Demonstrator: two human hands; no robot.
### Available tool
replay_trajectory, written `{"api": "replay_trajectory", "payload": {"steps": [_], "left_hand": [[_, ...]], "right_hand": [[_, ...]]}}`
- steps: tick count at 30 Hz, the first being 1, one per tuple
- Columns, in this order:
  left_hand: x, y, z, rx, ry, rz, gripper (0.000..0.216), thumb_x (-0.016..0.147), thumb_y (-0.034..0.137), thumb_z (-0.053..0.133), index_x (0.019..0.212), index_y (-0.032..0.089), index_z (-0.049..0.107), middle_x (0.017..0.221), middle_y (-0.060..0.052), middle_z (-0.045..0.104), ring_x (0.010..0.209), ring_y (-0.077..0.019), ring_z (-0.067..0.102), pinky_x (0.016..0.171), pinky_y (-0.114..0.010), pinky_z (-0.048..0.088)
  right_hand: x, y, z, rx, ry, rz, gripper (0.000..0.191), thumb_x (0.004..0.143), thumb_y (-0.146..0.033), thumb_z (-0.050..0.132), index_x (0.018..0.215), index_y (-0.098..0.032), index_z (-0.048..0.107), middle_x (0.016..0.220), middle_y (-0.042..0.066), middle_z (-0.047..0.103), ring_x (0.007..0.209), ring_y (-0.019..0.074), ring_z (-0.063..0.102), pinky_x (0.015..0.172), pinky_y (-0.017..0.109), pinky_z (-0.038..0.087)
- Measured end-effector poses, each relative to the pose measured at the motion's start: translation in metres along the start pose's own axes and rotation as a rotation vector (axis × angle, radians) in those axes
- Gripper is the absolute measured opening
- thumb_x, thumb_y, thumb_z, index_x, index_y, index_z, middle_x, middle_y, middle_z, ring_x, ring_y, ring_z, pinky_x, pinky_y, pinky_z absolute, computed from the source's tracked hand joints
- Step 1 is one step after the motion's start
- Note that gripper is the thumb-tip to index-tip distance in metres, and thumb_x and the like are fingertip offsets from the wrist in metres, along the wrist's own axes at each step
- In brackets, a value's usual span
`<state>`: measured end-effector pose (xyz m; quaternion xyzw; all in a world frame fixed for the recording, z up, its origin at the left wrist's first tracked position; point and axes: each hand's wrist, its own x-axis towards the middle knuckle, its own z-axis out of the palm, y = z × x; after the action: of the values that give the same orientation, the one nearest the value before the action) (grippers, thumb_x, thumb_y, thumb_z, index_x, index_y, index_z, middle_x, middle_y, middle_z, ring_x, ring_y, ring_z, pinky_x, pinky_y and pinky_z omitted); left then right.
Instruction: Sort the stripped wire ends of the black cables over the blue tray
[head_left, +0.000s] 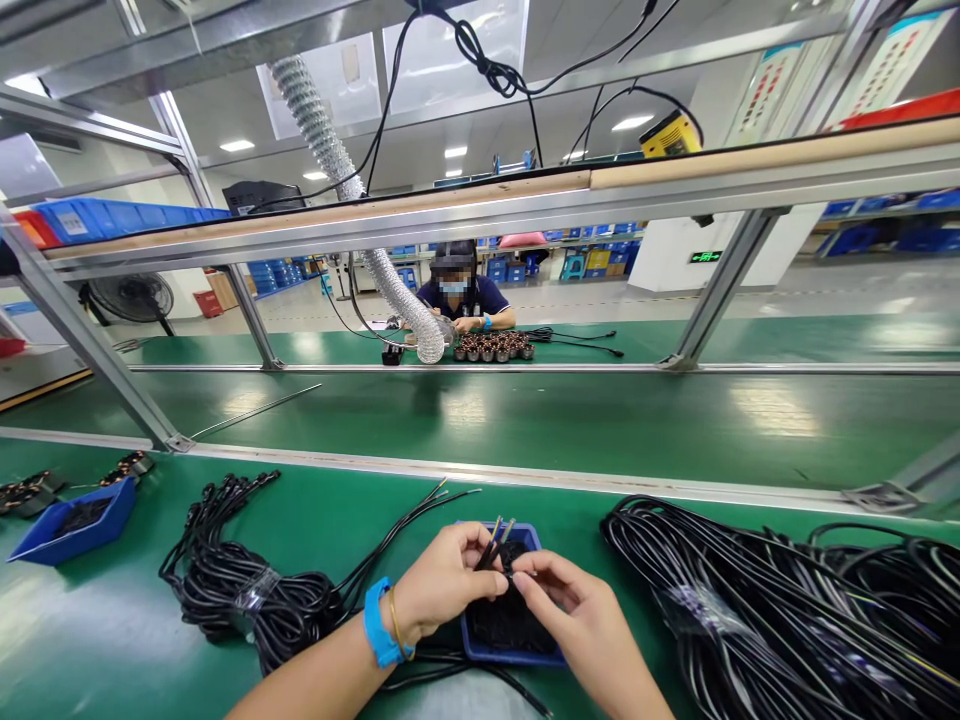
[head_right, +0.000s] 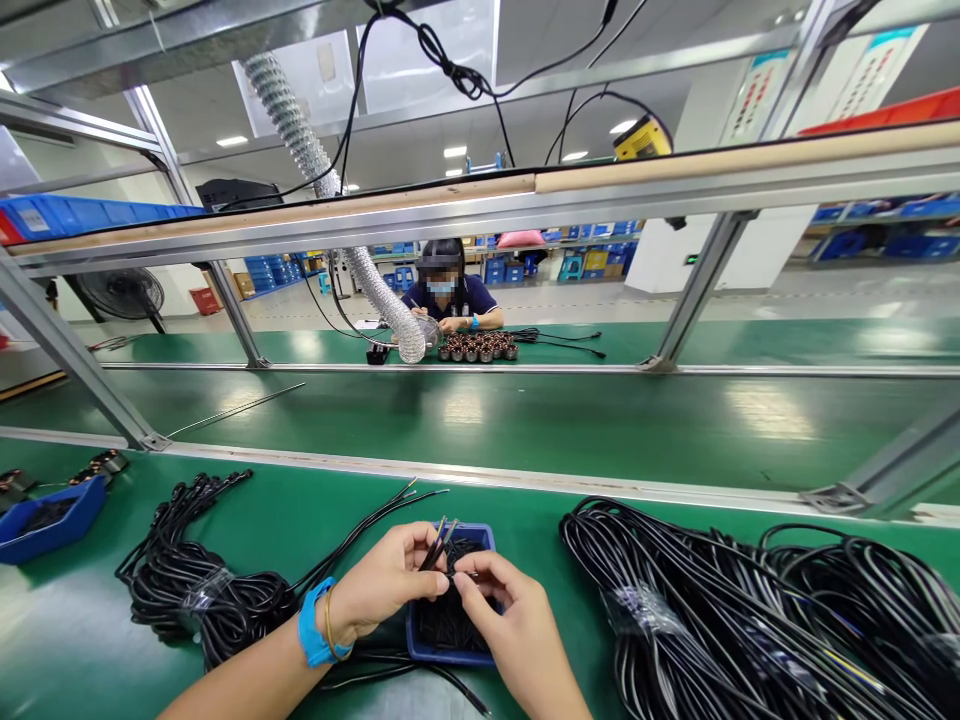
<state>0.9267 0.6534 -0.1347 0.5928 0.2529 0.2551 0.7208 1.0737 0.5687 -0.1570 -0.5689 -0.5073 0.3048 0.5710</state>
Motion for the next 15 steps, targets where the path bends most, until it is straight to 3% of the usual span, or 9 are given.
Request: {"api": "replay_trajectory", "payload": {"steps": [4,6,8,9,10,12,13,15], "left_hand": [[0.001,-0.002,-0.001,-0.008,0.003,0.009,0.032,0.058,0.023,0.080,0.074,0.016,0.053,0.074,0.002,0.057,0.069,-0.0106,0.052,0.069,-0.025,0.042],[0.002,0.000,-0.002,-0.023,0.020,0.025,0.038,0.059,0.032,0.084,0.076,0.016,0.055,0.076,0.001,0.059,0.070,-0.0109,0.055,0.069,-0.024,0.042],[0.002,0.002,-0.002,-0.049,0.016,0.008,0.042,0.061,0.041,0.084,0.080,0.016,0.055,0.074,0.002,0.059,0.062,-0.0097,0.055,0.060,-0.023,0.039],[0.001,0.003,-0.002,-0.060,0.005,-0.008,0.044,0.063,0.044,0.082,0.083,0.016,0.056,0.071,0.002,0.058,0.057,-0.0085,0.053,0.054,-0.022,0.036],[0.001,0.003,-0.001,-0.067,-0.005,-0.022,0.044,0.066,0.046,0.080,0.086,0.016,0.056,0.069,0.003,0.057,0.052,-0.0072,0.051,0.050,-0.022,0.033],[0.000,0.003,0.000,-0.075,-0.024,-0.029,0.043,0.070,0.047,0.077,0.091,0.015,0.058,0.067,0.003,0.057,0.047,-0.0053,0.047,0.047,-0.021,0.030],[0.000,0.002,0.001,-0.081,-0.026,-0.028,0.042,0.069,0.046,0.077,0.092,0.014,0.059,0.068,0.003,0.057,0.047,-0.0053,0.047,0.047,-0.021,0.031],[0.001,0.001,0.003,-0.101,-0.018,-0.030,0.039,0.066,0.041,0.078,0.089,0.014,0.060,0.067,0.003,0.057,0.049,-0.0063,0.050,0.048,-0.021,0.034]], "right_hand": [[-0.005,-0.011,-0.010,-0.019,-0.082,0.026,0.023,0.080,-0.042,0.068,0.080,-0.019,0.071,0.077,0.004,0.073,0.071,0.0198,0.069,0.068,0.027,0.056],[-0.011,-0.024,-0.025,-0.077,-0.303,-0.009,0.017,0.079,-0.038,0.071,0.076,-0.021,0.072,0.078,0.003,0.072,0.074,0.0193,0.067,0.071,0.028,0.053],[-0.014,-0.033,-0.040,-0.100,-0.592,-0.059,0.016,0.080,-0.035,0.073,0.073,-0.022,0.074,0.079,0.003,0.073,0.078,0.0196,0.067,0.075,0.029,0.052],[-0.014,-0.035,-0.043,-0.115,-0.655,-0.083,0.019,0.083,-0.035,0.071,0.071,-0.022,0.074,0.080,0.003,0.073,0.078,0.0197,0.067,0.076,0.029,0.052],[-0.012,-0.034,-0.044,-0.164,-0.626,-0.108,0.021,0.087,-0.035,0.067,0.072,-0.022,0.074,0.080,0.003,0.074,0.078,0.0200,0.067,0.076,0.030,0.051],[-0.004,-0.023,-0.035,-0.418,-0.377,-0.181,0.018,0.091,-0.028,0.061,0.081,-0.021,0.074,0.085,0.004,0.075,0.080,0.0220,0.067,0.076,0.033,0.051],[0.001,-0.014,-0.028,-0.604,-0.239,-0.241,0.012,0.089,-0.024,0.063,0.087,-0.021,0.074,0.088,0.005,0.075,0.083,0.0240,0.066,0.076,0.035,0.050],[0.010,0.004,-0.010,-0.947,-0.121,-0.380,0.012,0.081,-0.017,0.071,0.092,-0.021,0.074,0.091,0.005,0.075,0.086,0.0279,0.065,0.073,0.038,0.048]]}}
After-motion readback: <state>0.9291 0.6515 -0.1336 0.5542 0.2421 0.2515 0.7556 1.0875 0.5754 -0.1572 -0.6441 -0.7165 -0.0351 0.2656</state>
